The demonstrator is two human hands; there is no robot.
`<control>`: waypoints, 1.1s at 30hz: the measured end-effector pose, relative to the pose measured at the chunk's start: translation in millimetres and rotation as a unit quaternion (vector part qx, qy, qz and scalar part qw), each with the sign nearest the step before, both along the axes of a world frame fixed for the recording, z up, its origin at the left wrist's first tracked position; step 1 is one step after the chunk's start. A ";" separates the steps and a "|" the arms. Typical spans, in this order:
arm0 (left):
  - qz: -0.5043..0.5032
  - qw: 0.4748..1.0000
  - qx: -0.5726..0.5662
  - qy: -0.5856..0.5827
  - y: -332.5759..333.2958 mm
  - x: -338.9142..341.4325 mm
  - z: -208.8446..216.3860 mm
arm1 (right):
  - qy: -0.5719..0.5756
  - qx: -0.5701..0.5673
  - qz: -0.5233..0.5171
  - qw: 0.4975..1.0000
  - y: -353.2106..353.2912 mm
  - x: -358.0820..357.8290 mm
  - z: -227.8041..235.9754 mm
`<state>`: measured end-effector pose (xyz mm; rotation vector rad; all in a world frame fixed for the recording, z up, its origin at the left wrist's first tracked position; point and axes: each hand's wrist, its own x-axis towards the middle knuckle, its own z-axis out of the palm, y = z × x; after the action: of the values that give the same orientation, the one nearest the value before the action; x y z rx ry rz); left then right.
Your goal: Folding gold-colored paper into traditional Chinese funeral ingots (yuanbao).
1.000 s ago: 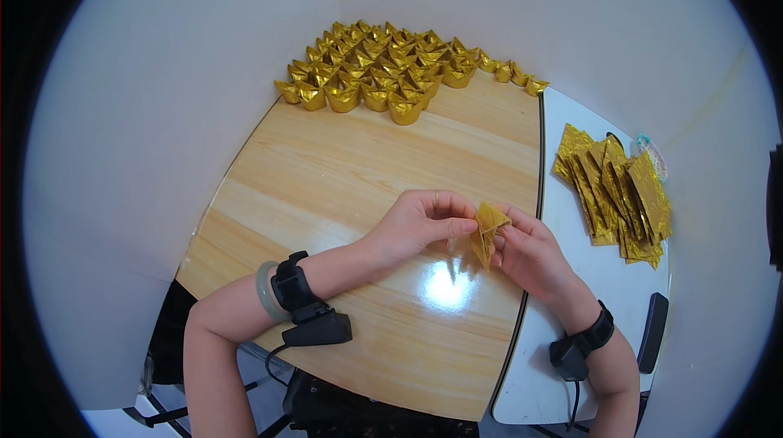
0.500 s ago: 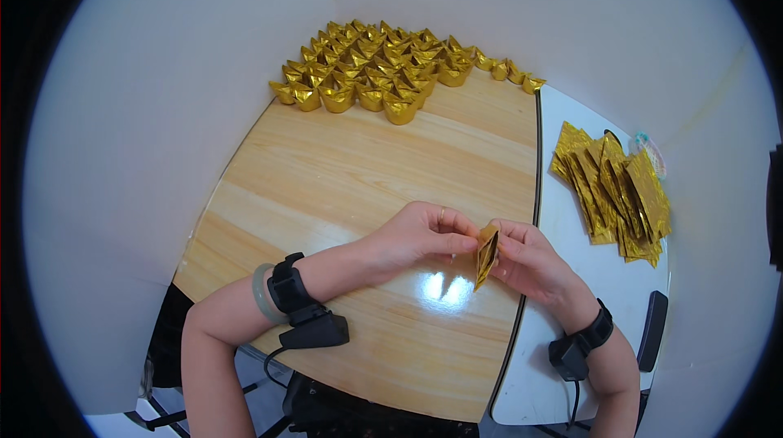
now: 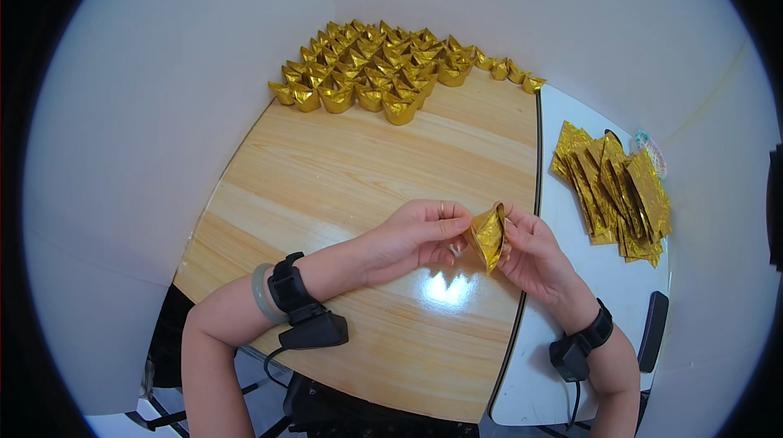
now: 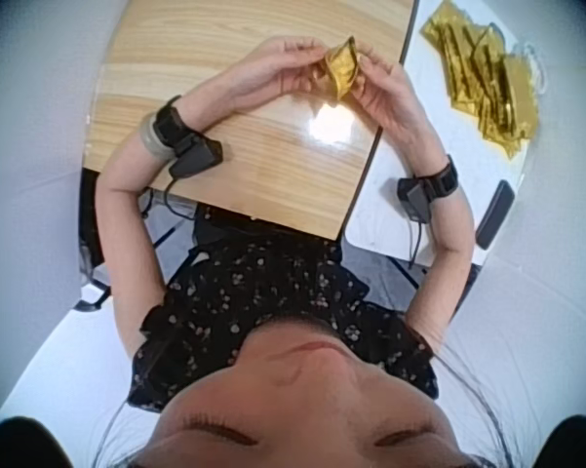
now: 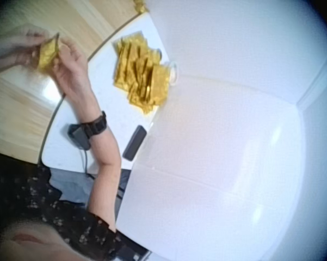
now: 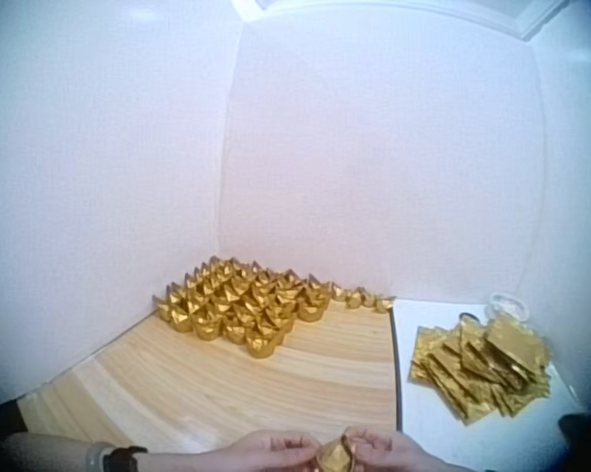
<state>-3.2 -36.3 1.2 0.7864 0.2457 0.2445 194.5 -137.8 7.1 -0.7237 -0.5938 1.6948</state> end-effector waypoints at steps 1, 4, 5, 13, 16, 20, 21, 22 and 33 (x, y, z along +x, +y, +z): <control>0.000 1.000 0.001 0.000 0.7 0.4 -2.2 | 0.000 0.001 0.000 1.000 0.0 -1.0 0.8; 0.000 0.995 -0.052 -0.080 1.7 1.0 -6.9 | 0.036 0.009 -0.010 0.999 0.0 -4.4 2.4; 0.010 0.995 -0.057 -0.085 1.9 0.7 -6.9 | 0.047 0.012 -0.006 0.999 -0.2 -4.7 2.4; 0.055 0.998 -0.003 -0.035 1.0 0.8 -0.5 | 0.033 -0.012 -0.028 0.999 0.0 -2.3 1.3; 0.080 0.989 0.095 0.078 3.9 2.1 0.7 | -0.022 -0.050 -0.042 0.998 1.9 2.0 0.9; 0.147 0.825 0.539 0.084 -3.7 1.9 6.7 | -0.127 -0.081 -0.022 0.988 4.5 -0.6 9.3; 0.185 0.737 0.649 0.041 -5.7 1.3 10.5 | -0.166 -0.096 -0.027 0.981 4.5 -1.4 10.4; 0.185 0.737 0.648 0.041 -6.1 0.7 12.2 | -0.166 -0.096 -0.028 0.981 3.9 -0.2 9.1; 0.119 0.594 0.795 0.017 2.7 -5.9 5.6 | -0.674 0.208 -0.159 0.691 -1.2 -9.2 10.5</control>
<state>-9.1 -33.6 6.8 2.5915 0.1034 0.7365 185.3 -139.0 17.6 -1.5709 -1.6636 0.3758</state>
